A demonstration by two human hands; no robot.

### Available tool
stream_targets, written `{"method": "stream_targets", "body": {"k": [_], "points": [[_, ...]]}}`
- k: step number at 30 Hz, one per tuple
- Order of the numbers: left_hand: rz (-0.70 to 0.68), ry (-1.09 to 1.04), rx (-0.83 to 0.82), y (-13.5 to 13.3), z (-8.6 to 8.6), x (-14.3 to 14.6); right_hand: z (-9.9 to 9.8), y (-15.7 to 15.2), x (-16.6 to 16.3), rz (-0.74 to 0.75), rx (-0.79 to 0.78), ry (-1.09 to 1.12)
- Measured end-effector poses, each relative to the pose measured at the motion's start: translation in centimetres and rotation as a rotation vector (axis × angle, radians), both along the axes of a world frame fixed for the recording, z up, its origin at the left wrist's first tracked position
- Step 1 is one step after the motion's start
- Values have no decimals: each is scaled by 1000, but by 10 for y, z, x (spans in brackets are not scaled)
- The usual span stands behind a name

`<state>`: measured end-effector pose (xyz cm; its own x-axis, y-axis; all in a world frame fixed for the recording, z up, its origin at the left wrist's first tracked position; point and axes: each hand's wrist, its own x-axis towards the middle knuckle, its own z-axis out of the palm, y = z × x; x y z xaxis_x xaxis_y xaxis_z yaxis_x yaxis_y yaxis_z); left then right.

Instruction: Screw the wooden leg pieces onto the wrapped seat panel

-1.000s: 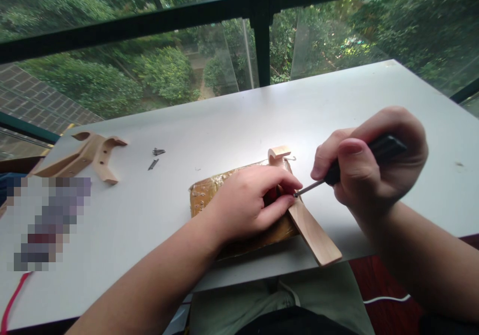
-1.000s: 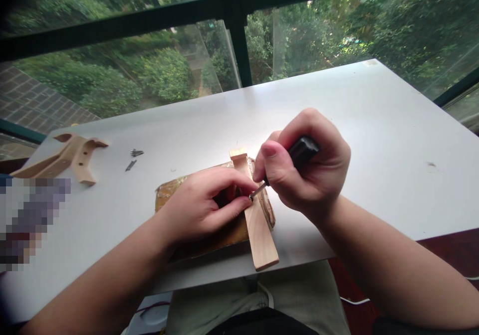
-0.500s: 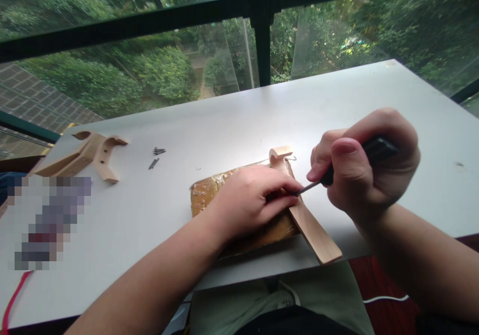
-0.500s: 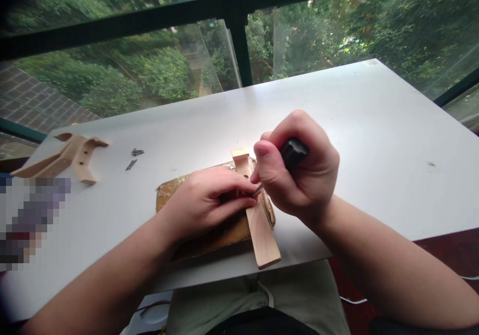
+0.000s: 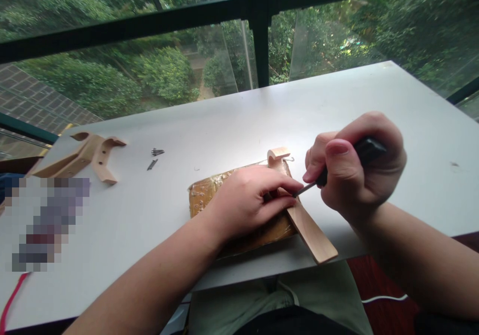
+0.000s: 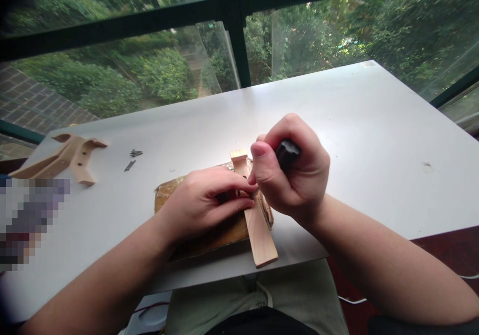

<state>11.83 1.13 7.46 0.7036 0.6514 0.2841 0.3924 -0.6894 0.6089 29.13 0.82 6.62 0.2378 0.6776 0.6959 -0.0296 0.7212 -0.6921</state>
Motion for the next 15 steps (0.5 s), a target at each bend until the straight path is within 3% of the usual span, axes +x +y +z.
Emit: {"method": "stream_targets", "body": {"k": [15], "points": [[-7, -15, -35, 1, 0, 0, -2, 0, -3, -6, 39, -41]]}}
